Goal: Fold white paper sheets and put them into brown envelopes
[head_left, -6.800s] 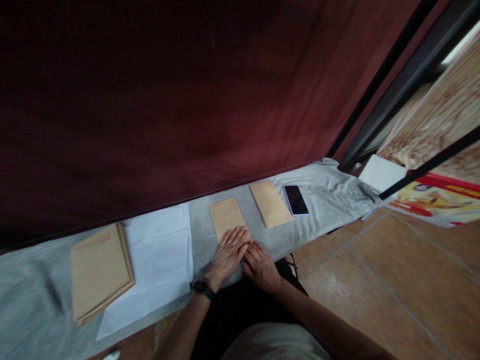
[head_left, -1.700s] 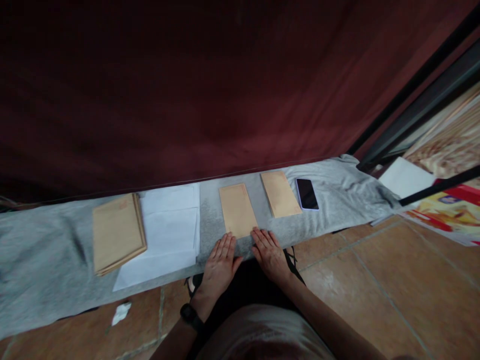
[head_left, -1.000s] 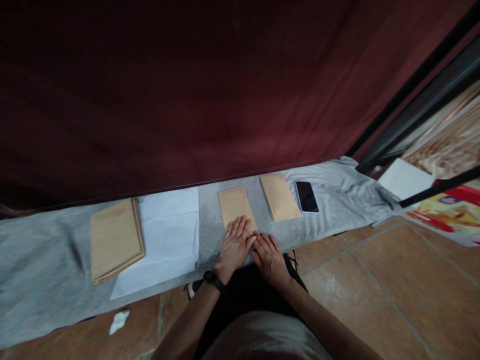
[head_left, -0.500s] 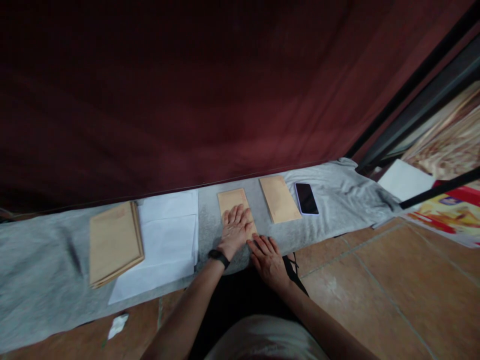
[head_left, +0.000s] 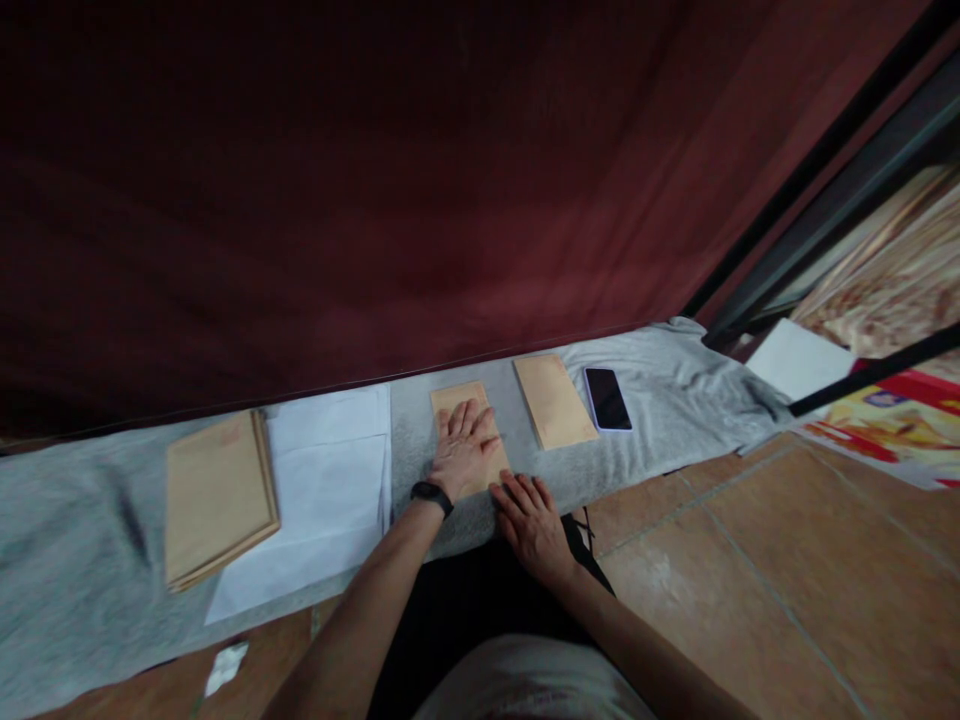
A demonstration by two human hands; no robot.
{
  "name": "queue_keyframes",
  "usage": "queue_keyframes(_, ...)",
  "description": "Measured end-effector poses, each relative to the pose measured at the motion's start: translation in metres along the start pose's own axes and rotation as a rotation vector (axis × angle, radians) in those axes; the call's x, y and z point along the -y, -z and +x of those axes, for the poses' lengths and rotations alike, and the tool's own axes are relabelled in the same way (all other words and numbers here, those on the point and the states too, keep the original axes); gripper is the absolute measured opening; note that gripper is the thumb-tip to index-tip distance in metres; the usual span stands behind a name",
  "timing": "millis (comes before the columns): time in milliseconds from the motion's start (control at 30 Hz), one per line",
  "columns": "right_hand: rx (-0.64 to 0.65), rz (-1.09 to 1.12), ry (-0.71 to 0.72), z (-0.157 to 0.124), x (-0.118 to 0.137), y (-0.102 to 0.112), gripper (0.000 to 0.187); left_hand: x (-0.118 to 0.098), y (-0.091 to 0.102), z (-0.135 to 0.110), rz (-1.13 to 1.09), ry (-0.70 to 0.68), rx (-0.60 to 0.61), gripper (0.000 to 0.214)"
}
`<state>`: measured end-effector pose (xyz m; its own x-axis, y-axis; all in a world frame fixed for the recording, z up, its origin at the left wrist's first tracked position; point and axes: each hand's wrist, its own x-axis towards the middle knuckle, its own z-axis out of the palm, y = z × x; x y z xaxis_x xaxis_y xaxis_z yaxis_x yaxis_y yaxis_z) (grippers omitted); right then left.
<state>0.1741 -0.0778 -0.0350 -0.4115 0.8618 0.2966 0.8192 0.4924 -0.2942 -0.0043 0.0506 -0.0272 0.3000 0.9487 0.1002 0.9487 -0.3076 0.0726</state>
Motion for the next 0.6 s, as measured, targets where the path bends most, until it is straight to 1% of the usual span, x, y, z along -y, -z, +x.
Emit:
queue_keyframes(300,-0.003,-0.015,0.010,0.000,0.000,-0.002,0.049,0.015,-0.003,0.021,0.003,0.039,0.029,0.062)
queue_keyframes(600,0.002,-0.025,0.008,0.000,0.000,-0.003,0.049,0.026,0.001,0.035,-0.011,0.055,0.051,0.059)
